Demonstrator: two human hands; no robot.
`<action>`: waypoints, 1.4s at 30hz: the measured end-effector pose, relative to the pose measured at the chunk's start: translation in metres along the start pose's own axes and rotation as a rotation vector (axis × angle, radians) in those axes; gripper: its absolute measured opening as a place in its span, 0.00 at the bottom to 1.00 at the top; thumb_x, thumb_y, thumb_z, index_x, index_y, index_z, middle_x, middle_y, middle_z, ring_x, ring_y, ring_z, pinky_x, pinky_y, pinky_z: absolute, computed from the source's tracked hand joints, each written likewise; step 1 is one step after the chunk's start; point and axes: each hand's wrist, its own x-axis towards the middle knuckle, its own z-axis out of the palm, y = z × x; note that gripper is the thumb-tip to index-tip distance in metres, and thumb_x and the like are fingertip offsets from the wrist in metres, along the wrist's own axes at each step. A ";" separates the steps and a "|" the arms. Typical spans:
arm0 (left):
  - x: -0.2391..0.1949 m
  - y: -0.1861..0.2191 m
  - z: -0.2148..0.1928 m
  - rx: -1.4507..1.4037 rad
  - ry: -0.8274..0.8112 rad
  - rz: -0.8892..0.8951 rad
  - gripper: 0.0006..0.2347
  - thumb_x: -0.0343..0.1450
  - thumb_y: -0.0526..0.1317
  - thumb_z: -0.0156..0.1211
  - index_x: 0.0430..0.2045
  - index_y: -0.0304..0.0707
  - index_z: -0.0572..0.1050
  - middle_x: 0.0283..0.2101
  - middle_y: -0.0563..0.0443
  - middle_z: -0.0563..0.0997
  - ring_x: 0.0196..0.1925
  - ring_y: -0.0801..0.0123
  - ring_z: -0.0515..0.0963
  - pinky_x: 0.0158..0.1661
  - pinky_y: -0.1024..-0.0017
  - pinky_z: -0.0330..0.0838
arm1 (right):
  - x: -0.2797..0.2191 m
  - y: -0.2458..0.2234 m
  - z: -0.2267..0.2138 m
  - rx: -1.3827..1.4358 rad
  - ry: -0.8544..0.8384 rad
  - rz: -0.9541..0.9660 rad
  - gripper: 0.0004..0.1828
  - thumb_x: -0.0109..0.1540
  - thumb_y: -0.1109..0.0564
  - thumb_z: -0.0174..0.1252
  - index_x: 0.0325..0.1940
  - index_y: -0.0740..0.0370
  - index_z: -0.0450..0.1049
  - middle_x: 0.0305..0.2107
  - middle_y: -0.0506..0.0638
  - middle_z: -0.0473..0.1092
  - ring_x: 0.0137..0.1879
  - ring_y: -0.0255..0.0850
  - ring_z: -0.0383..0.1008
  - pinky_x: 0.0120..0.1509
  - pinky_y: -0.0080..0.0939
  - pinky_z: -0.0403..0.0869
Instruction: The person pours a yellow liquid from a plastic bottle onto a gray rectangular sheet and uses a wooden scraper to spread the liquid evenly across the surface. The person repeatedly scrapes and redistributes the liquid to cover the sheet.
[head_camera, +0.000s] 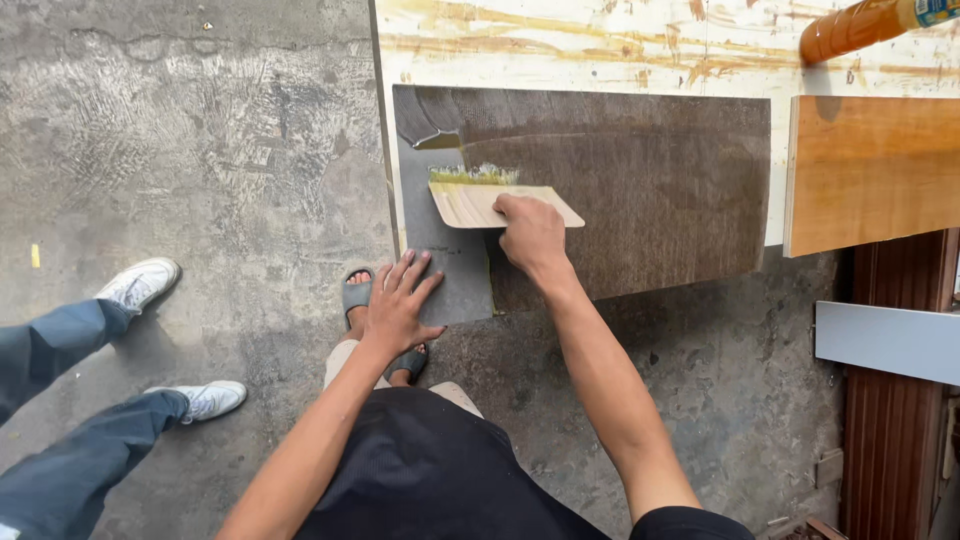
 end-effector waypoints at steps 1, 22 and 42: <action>0.008 -0.004 -0.001 0.000 0.009 0.005 0.42 0.47 0.60 0.77 0.60 0.58 0.71 0.72 0.52 0.65 0.75 0.55 0.59 0.68 0.52 0.54 | 0.009 0.003 0.002 -0.079 -0.169 0.074 0.18 0.52 0.59 0.55 0.43 0.41 0.77 0.31 0.47 0.75 0.45 0.52 0.81 0.52 0.56 0.79; 0.008 -0.008 0.007 0.041 0.034 0.007 0.43 0.45 0.62 0.75 0.59 0.61 0.72 0.73 0.57 0.65 0.76 0.60 0.59 0.68 0.50 0.54 | 0.117 0.009 0.002 -0.098 -0.123 -0.011 0.16 0.45 0.63 0.61 0.29 0.41 0.80 0.21 0.50 0.74 0.35 0.61 0.80 0.42 0.59 0.79; 0.008 0.003 -0.002 -0.064 0.302 0.086 0.34 0.47 0.55 0.80 0.38 0.44 0.63 0.68 0.47 0.73 0.71 0.53 0.70 0.62 0.51 0.63 | -0.154 0.033 0.018 -0.103 -0.142 -0.041 0.12 0.48 0.59 0.57 0.30 0.43 0.79 0.20 0.53 0.73 0.34 0.55 0.80 0.42 0.53 0.78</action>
